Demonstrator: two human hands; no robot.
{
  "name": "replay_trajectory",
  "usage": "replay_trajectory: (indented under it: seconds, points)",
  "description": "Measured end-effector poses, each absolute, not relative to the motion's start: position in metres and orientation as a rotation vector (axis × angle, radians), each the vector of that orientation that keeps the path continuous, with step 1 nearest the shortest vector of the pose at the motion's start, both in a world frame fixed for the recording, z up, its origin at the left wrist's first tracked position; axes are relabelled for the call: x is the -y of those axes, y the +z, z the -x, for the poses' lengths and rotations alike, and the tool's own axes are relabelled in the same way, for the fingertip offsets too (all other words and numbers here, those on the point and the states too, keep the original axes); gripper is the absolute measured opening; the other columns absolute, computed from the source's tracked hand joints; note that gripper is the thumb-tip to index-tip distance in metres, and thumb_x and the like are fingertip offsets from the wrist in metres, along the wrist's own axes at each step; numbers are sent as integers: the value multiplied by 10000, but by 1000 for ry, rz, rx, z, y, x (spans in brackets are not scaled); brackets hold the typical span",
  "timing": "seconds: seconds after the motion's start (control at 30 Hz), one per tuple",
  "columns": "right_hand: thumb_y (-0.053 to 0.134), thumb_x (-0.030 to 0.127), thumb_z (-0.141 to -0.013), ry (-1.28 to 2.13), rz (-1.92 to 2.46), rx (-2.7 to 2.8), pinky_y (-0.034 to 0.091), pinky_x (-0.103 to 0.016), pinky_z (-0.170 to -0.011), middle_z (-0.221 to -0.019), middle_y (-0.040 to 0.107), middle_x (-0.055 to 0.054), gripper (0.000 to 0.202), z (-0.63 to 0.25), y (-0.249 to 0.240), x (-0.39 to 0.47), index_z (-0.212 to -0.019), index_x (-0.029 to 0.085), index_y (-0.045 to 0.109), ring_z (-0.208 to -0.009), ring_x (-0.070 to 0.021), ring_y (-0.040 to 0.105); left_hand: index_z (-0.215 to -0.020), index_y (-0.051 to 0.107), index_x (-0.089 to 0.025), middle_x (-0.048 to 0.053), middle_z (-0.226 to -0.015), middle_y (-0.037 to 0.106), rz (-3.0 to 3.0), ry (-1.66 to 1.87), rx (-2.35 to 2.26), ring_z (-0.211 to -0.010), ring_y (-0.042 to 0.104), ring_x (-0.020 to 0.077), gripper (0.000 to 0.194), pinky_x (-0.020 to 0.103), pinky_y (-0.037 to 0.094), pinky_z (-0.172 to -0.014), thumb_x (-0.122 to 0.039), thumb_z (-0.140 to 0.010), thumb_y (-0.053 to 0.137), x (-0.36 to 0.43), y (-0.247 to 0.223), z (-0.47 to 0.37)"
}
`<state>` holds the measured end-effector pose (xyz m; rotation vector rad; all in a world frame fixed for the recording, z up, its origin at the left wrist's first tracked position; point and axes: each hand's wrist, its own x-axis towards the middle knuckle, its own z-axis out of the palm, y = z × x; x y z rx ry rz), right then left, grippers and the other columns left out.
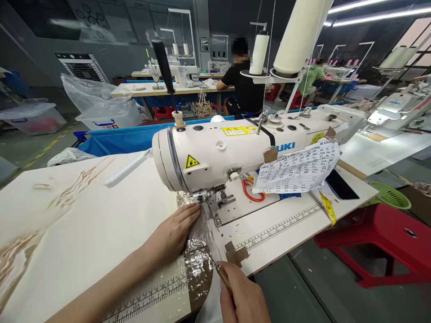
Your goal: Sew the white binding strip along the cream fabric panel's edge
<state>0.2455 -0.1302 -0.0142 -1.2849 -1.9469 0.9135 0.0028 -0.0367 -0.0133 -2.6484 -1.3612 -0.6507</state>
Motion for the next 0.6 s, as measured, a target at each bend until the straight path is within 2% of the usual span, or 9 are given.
replay_trajectory:
  seconds: [0.07, 0.2, 0.3, 0.37, 0.43, 0.6]
  points:
    - [382, 405, -1020, 1052, 1333, 1814, 571, -279, -663, -908, 717, -90, 317, -242, -17, 132, -1203, 265, 599, -743, -224, 696, -1287, 569, -50, 167, -1318, 619, 2643, -606, 1334, -1256, 563, 259, 525, 452, 538, -1026, 20, -819, 343, 38, -13, -2]
    - [437, 607, -964, 1519, 1344, 1453, 507, -241, -487, -757, 655, -44, 464, -233, -27, 140, -1132, 231, 649, -557, -179, 619, -1290, 559, -4, 204, -1336, 595, 2567, -533, 1265, -1286, 533, 304, 513, 463, 512, -1049, 3, -813, 371, 43, -18, -6]
    - [437, 670, -935, 1657, 1363, 1304, 437, -224, -436, -702, 595, -13, 541, -232, -30, 142, -1122, 207, 646, -486, -145, 544, -1316, 536, 2, 216, -1356, 569, 2526, -524, 1289, -1302, 504, 322, 510, 472, 503, -1049, -9, -829, 385, 46, -21, -11]
    - [447, 631, -946, 1559, 1397, 1369, 428, -233, -455, -667, 566, -1, 503, -235, -26, 140, -1109, 198, 646, -492, -145, 521, -1300, 550, -15, 205, -1326, 582, 2515, -536, 1295, -1272, 513, 321, 486, 468, 514, -1027, -14, -845, 379, 45, -19, -13]
    - [441, 528, -976, 1358, 1424, 1524, 459, -254, -511, -681, 590, -11, 404, -239, -17, 134, -1078, 197, 651, -546, -165, 549, -1265, 576, -44, 186, -1264, 601, 2514, -549, 1317, -1213, 533, 310, 449, 448, 539, -981, -25, -866, 371, 41, -15, -14]
    - [388, 306, -995, 1038, 1334, 1820, 512, -277, -661, -857, 679, -52, 241, -240, 2, 116, -1020, 201, 604, -732, -196, 658, -1133, 622, -77, 168, -1057, 603, 2521, -582, 1412, -933, 548, 278, 333, 443, 582, -760, -70, -913, 372, 33, -3, -15]
